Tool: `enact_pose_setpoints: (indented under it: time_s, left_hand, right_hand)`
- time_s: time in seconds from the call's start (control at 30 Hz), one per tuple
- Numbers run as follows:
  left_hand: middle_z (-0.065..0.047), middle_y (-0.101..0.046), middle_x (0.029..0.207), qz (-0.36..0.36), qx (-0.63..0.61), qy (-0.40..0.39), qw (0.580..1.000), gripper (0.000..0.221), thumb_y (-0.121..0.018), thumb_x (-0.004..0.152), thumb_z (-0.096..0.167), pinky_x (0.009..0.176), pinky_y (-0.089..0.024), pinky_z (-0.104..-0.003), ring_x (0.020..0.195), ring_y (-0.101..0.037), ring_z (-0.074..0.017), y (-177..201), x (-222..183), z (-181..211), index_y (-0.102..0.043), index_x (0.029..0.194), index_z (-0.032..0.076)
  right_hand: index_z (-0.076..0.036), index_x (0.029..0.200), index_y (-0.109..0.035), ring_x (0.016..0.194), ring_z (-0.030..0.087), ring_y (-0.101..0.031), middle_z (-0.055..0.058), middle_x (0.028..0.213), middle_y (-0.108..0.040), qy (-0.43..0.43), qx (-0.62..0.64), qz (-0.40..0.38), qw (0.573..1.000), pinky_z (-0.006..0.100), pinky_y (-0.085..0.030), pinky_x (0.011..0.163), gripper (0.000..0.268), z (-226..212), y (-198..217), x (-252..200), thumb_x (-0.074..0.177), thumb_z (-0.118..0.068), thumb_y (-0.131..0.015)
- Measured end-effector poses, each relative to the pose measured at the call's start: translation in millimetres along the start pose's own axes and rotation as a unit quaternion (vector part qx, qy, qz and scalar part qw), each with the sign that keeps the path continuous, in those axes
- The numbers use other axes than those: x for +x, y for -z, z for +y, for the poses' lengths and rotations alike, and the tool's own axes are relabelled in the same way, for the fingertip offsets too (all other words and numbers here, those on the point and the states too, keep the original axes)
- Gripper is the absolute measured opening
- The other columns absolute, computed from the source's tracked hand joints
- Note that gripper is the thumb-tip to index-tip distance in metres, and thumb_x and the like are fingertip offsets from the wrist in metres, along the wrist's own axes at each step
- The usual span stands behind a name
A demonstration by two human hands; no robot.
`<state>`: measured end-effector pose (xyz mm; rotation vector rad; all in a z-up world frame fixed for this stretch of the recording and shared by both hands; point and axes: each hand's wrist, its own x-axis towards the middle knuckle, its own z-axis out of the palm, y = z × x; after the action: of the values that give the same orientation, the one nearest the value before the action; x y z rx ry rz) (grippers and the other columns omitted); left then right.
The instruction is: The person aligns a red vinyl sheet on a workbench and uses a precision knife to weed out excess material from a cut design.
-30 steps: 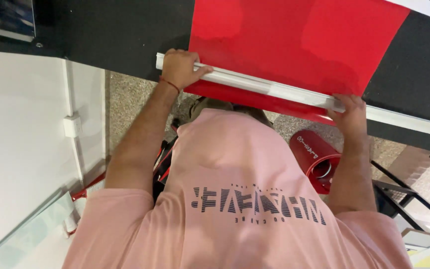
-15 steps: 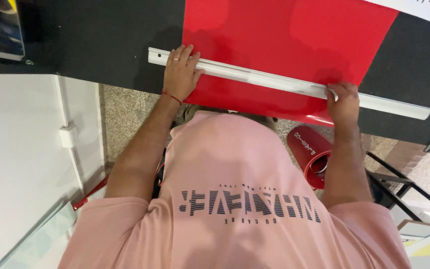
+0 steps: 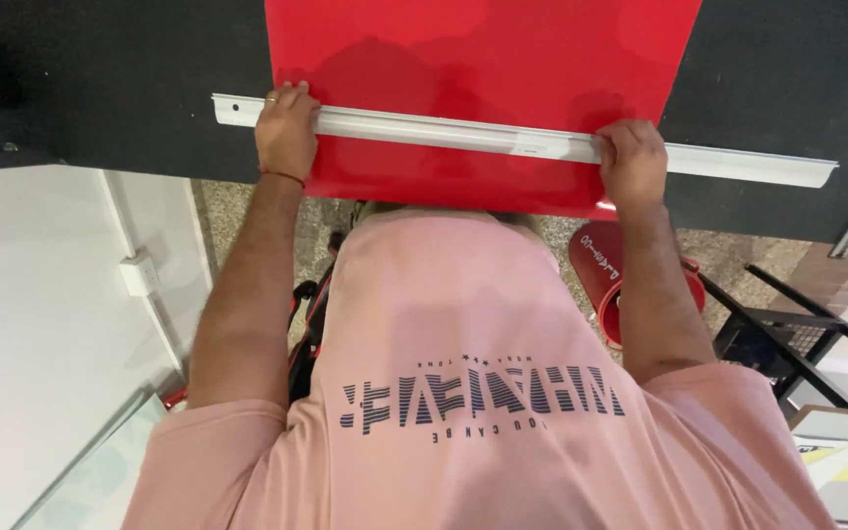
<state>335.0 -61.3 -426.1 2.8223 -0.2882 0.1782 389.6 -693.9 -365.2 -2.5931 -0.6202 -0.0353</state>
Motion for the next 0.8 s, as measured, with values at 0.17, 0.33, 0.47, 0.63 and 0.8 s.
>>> enact_pose_setpoints:
  time_s: [0.17, 0.33, 0.47, 0.63, 0.8]
  left_hand:
    - [-0.015, -0.084, 0.135, -0.005, 0.010, -0.005, 1.000, 0.012, -0.080, 0.104, 0.007, 0.110, -0.056, -0.048, 0.126, -0.075, -0.0409, 1, -3, -7, -0.087, 0.113, 0.009]
    - [-0.014, -0.086, 0.131, 0.003, 0.035, 0.012, 0.999, 0.016, -0.080, 0.102, 0.010, 0.098, -0.064, -0.049, 0.119, -0.077, -0.0401, 3, -1, -5, -0.091, 0.114, 0.009]
    - [-0.013, -0.087, 0.128, 0.012, 0.026, 0.014, 0.999, 0.011, -0.083, 0.102, 0.008, 0.100, -0.063, -0.047, 0.117, -0.078, -0.0397, -7, -3, -11, -0.090, 0.110, 0.010]
    - [-0.009, -0.087, 0.121, 0.008, 0.041, 0.030, 0.999, 0.017, -0.082, 0.100, 0.007, 0.091, -0.061, -0.045, 0.108, -0.076, -0.0370, -6, 4, -11, -0.090, 0.114, 0.012]
    - [-0.006, -0.083, 0.108, 0.025, 0.044, 0.040, 0.998, 0.026, -0.077, 0.089, 0.002, 0.075, -0.060, -0.045, 0.093, -0.072, -0.0339, -2, 9, 0, -0.088, 0.108, 0.014]
  right_hand:
    - [0.005, 0.133, -0.085, 0.120, 0.046, -0.067, 0.022, 0.134, -0.075, -0.033, -0.007, -0.044, 0.998, 0.061, -0.055, 0.099, 0.038, 28, 24, -17, 0.099, -0.012, -0.092]
    - [0.000, 0.113, -0.085, 0.111, 0.042, -0.067, 0.015, 0.120, -0.076, 0.031, -0.011, 0.019, 0.999, 0.056, -0.053, 0.093, 0.016, 58, 13, -28, 0.098, 0.003, -0.087]
    - [0.000, 0.115, -0.084, 0.110, 0.040, -0.067, 0.014, 0.116, -0.074, 0.013, -0.036, -0.001, 0.999, 0.053, -0.053, 0.091, 0.018, 46, 20, -22, 0.100, 0.008, -0.078]
    - [0.004, 0.113, -0.084, 0.102, 0.041, -0.065, 0.019, 0.112, -0.073, 0.021, -0.008, 0.040, 0.999, 0.054, -0.056, 0.086, 0.010, 38, 22, -9, 0.106, 0.008, -0.079]
    - [0.003, 0.114, -0.085, 0.106, 0.040, -0.066, 0.016, 0.113, -0.075, 0.002, -0.015, 0.037, 0.999, 0.053, -0.057, 0.089, 0.011, 45, 15, -17, 0.104, 0.005, -0.082]
